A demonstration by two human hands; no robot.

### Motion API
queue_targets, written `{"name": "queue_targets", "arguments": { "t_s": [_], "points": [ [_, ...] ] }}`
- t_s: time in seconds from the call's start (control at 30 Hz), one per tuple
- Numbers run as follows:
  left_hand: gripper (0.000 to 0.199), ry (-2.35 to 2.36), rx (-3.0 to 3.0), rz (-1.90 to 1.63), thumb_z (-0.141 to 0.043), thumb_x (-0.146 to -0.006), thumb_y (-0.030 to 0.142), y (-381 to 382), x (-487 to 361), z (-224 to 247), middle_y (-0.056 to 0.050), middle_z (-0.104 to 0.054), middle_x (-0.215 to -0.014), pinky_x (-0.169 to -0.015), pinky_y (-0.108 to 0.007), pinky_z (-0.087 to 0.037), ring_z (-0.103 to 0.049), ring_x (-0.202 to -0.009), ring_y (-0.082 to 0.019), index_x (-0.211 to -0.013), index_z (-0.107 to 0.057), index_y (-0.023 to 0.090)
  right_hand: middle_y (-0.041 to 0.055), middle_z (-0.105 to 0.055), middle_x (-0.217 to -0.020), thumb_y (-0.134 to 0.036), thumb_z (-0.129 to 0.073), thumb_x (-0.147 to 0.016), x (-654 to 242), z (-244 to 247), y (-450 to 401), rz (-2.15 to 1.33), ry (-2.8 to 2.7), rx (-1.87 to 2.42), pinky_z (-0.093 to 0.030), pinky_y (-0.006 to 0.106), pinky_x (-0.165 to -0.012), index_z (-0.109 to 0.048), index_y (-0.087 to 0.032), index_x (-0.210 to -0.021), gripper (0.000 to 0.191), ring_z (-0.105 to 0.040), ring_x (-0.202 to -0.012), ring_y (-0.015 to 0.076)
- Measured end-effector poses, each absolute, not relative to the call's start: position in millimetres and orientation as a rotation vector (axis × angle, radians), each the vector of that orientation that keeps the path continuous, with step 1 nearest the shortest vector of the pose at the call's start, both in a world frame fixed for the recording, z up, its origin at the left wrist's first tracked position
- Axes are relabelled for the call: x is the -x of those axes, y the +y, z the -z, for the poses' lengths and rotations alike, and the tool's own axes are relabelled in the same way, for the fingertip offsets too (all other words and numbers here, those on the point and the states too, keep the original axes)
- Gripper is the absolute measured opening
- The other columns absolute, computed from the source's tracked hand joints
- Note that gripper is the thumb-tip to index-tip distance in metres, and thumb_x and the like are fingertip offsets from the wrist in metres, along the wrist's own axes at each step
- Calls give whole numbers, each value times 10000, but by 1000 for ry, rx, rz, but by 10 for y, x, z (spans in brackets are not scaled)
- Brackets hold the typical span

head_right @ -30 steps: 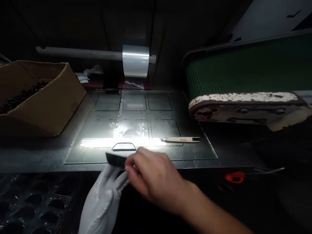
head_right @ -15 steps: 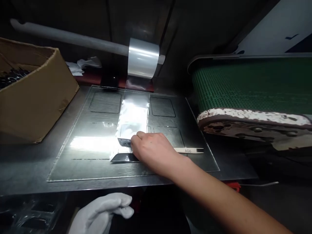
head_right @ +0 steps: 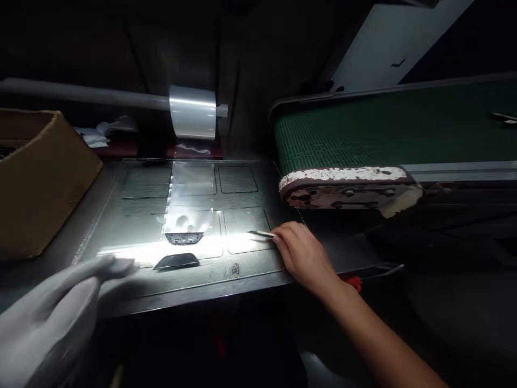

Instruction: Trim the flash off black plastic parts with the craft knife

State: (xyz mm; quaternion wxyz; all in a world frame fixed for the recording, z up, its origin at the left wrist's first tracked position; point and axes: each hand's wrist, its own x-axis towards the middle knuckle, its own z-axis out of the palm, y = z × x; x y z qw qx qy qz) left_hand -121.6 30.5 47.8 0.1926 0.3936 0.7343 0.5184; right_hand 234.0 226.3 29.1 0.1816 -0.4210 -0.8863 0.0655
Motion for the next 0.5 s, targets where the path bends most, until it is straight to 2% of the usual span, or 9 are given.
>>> {"name": "queue_targets", "arguments": {
  "t_s": [0.07,0.17,0.23,0.4,0.5],
  "points": [
    [320,2179,-1337,-1287,-704,-900,505,541,1303,-586,10,-788,-1219,-1072,-565,-559,-710,-1192,-341,-1184,-767,373,85,-675,-1110,-276,-508,-1065,-2245,-331,2241,-209,-2407,1164,-536,359,-853,-638,-210,-1211,207,-669,-990,224],
    [406,2049,-1796,-1029,-666,-931,486,852,1390,-626,-24,-622,-1500,-1219,-586,-401,-488,-1460,-354,-1294,-711,309,69,-683,-1147,-264,-537,-1054,-1915,-547,2183,-281,-2483,1010,-533,326,-842,-634,-224,-1272,242,-679,-986,202],
    [368,1978,-1995,-867,-652,-945,429,992,1425,-588,-46,-590,-1524,-1250,-586,-349,-420,-1504,-351,-1273,-702,267,76,-690,-1147,-253,-524,-1052,-1604,-710,2137,-307,-2652,855,-528,328,-805,-648,-210,-1274,258,-677,-966,205],
    [191,1930,-2151,-673,-621,-940,252,1105,1442,-477,-72,-624,-1413,-1301,-547,-251,-540,-1376,-288,-1119,-674,211,64,-703,-1040,-199,-522,-1032,-838,-874,2079,-169,-2968,619,-415,323,-628,-707,-211,-1211,258,-636,-864,208],
    [216,1948,-2169,-655,-598,-949,234,1091,1446,-448,-75,-599,-1439,-1291,-527,-278,-483,-1422,-289,-1158,-651,217,50,-702,-1002,-165,-553,-1009,-608,-848,2097,-141,-3033,587,-332,322,-582,-721,-215,-1169,237,-595,-818,194]
  ]
}}
